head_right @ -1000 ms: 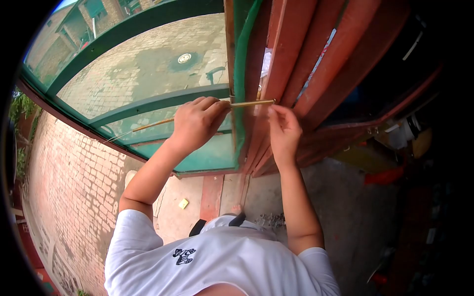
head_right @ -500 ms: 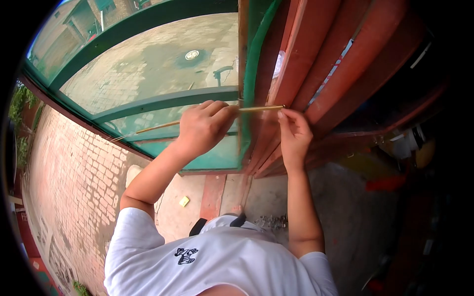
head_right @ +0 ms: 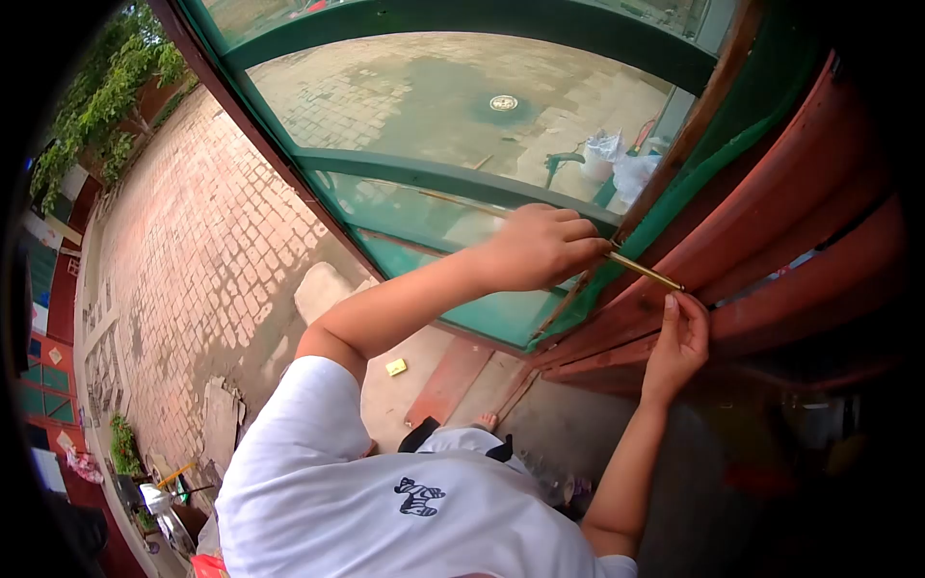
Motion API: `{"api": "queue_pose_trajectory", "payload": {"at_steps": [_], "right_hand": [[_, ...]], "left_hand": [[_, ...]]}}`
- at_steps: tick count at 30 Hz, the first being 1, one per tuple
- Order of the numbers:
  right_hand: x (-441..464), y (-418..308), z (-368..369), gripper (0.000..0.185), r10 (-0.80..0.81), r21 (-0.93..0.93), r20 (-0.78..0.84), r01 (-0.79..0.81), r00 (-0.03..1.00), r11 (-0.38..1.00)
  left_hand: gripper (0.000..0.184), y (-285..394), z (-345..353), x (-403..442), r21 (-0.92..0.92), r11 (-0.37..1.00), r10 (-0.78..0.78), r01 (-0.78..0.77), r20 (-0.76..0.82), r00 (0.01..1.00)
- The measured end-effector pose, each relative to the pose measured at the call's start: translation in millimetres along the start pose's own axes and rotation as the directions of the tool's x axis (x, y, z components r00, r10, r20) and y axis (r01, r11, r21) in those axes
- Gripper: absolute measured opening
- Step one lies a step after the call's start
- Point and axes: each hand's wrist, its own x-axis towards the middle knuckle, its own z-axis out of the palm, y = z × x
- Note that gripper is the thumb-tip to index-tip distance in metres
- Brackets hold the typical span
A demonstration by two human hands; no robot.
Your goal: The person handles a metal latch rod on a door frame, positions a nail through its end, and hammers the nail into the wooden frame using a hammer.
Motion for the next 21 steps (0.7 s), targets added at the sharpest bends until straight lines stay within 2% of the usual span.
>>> {"api": "queue_pose_trajectory", "payload": {"at_steps": [6,21], "right_hand": [[0,3,1,0.012,-0.010,-0.025,-0.005,0.010,1.000,1.000],[-2,-2,2,0.012,-0.042,-0.042,-0.001,0.042,0.999,0.998]], "left_hand": [[0.023,-6,7,-4,0.008,0.999,0.039,-0.039,-0.098,0.994],[0.027,-13,15,-7,0.030,0.997,0.071,-0.068,-0.094,0.993]]}}
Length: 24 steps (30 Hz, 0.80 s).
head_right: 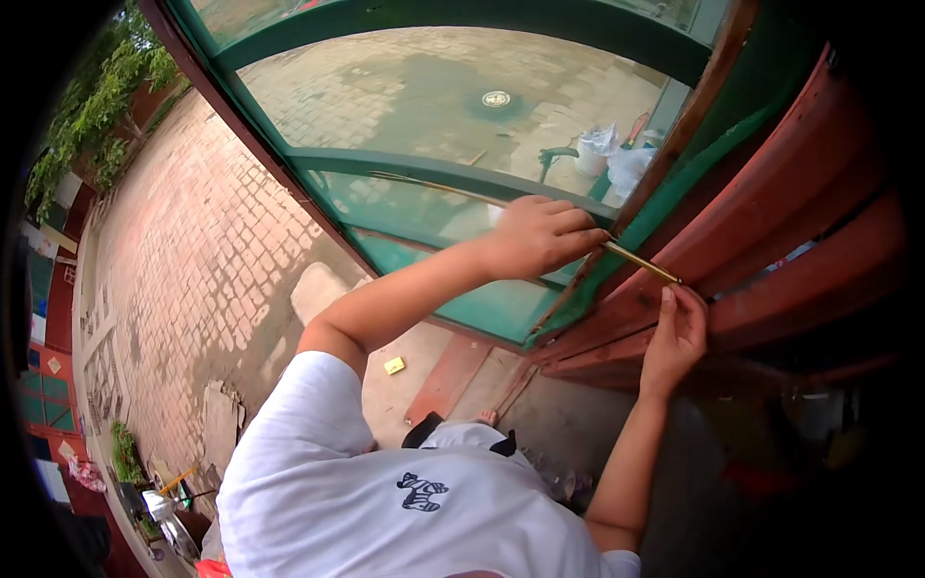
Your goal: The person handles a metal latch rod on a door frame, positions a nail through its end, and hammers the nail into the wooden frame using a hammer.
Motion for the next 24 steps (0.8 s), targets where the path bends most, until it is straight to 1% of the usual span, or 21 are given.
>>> {"api": "queue_pose_trajectory", "payload": {"at_steps": [5,14,20,24], "right_hand": [[0.3,3.1,0.3,0.014,-0.036,0.012,-0.001,0.036,0.999,0.999],[0.5,4.9,0.9,0.011,-0.044,0.013,-0.003,0.044,0.999,0.999],[0.6,8.4,0.6,0.011,-0.073,-0.030,-0.008,0.073,0.997,0.997],[-0.1,8.4,2.4,0.011,-0.079,0.014,-0.016,0.079,0.997,0.997]], "left_hand": [[0.025,0.9,-3.2,2.2,0.006,1.000,-0.002,0.001,0.022,1.000],[0.024,2.8,-2.6,4.6,0.021,1.000,-0.013,0.012,0.029,0.999],[0.020,6.2,1.2,3.2,0.046,0.999,-0.031,0.030,0.031,0.999],[0.019,6.9,-0.6,4.7,0.058,0.998,-0.032,0.030,0.029,0.999]]}}
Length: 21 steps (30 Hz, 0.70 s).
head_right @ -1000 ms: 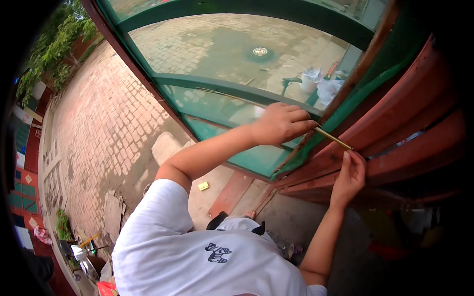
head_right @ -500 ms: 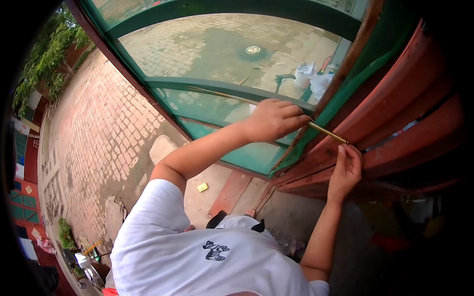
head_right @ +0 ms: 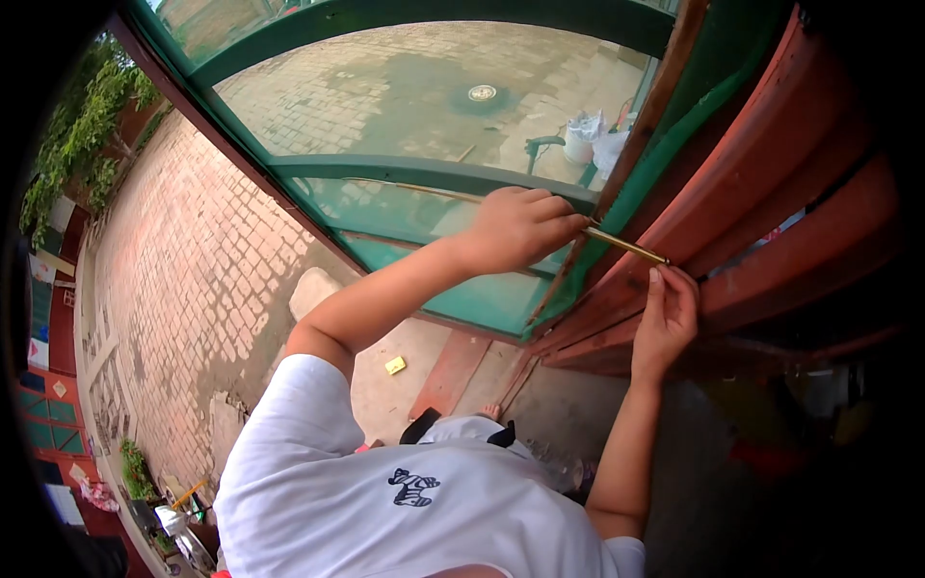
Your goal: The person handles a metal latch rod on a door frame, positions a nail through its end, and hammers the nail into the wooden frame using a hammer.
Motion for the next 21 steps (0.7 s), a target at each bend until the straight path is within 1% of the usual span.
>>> {"api": "queue_pose_trajectory", "payload": {"at_steps": [3,9,10,11,12,13,14,15,16,18,21], "right_hand": [[0,-2,1,0.011,0.014,0.017,-0.005,-0.014,1.000,1.000],[0,2,0,0.010,0.009,0.053,-0.016,-0.008,1.000,0.999],[-1,-2,1,0.009,0.015,0.059,-0.024,-0.014,1.000,0.998],[-1,0,2,0.009,0.024,0.082,-0.050,-0.020,0.998,0.996],[-1,6,-1,0.008,-0.001,0.053,-0.060,0.004,0.998,0.999],[-1,5,-2,0.008,-0.058,-0.047,-0.074,0.055,0.996,0.997],[-1,2,0,0.009,-0.074,-0.080,-0.099,0.066,0.992,0.995],[-3,3,4,0.010,-0.051,0.005,-0.130,0.052,0.990,0.999],[-5,6,2,0.010,-0.071,-0.071,-0.082,0.065,0.994,0.995],[-8,7,5,0.011,0.011,0.024,-0.130,-0.008,0.991,1.000],[-9,4,7,0.011,0.045,0.104,-0.153,-0.029,0.987,0.994]], "left_hand": [[0.023,-2,2,0,-0.015,1.000,0.002,-0.003,-0.014,1.000],[0.019,0,-4,4,-0.023,1.000,0.013,-0.012,0.026,1.000],[0.021,-1,-6,7,-0.020,0.999,0.039,-0.038,0.037,0.999],[0.022,1,-6,7,0.003,1.000,0.028,-0.028,0.029,0.999],[0.023,6,-8,11,0.005,1.000,0.015,-0.015,0.028,0.999],[0.023,6,-7,10,0.005,1.000,0.024,-0.025,0.036,0.999],[0.023,8,-8,12,0.004,1.000,0.024,-0.024,0.049,0.999],[0.023,11,-11,15,0.011,1.000,0.020,-0.021,0.066,0.998],[0.023,13,-12,16,0.011,1.000,0.019,-0.020,0.063,0.998],[0.023,16,-12,17,0.025,1.000,0.006,-0.007,0.059,0.998],[0.023,19,-12,19,0.044,0.999,-0.005,0.003,0.052,0.999]]}}
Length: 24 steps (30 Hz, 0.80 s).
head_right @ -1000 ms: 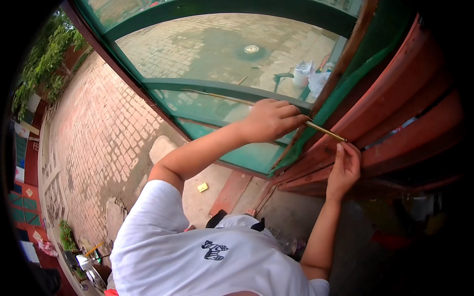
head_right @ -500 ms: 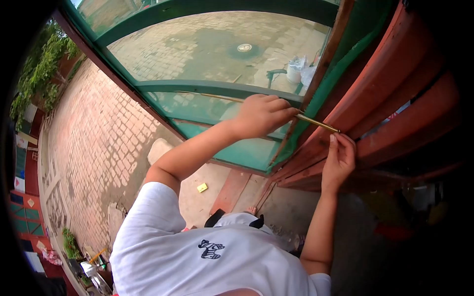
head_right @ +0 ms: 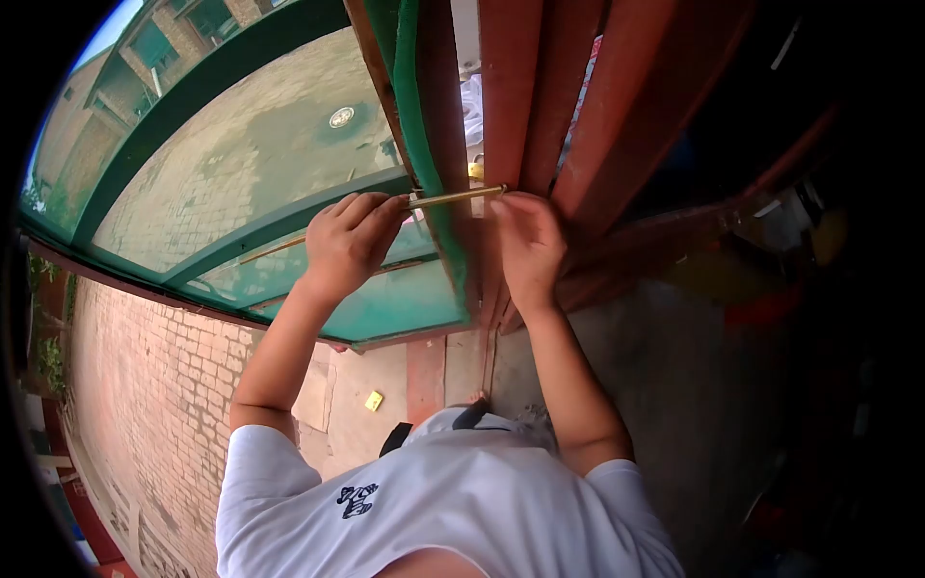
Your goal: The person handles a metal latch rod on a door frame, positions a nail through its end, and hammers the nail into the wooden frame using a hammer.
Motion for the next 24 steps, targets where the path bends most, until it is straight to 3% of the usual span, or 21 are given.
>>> {"api": "queue_pose_trajectory", "payload": {"at_steps": [9,21,24], "right_hand": [[0,1,1,0.010,0.037,0.079,-0.073,-0.031,0.997,0.996],[4,-6,-5,0.011,0.100,0.169,-0.015,-0.096,0.995,0.981],[4,-4,-5,0.010,0.096,0.194,-0.008,-0.093,0.995,0.977]], "left_hand": [[0.022,13,-8,4,-0.008,0.998,-0.069,0.070,0.065,0.995],[0.017,18,-7,5,0.011,0.998,-0.063,0.062,0.023,0.998],[0.016,23,-12,5,-0.011,0.992,-0.128,0.129,0.086,0.988]]}}
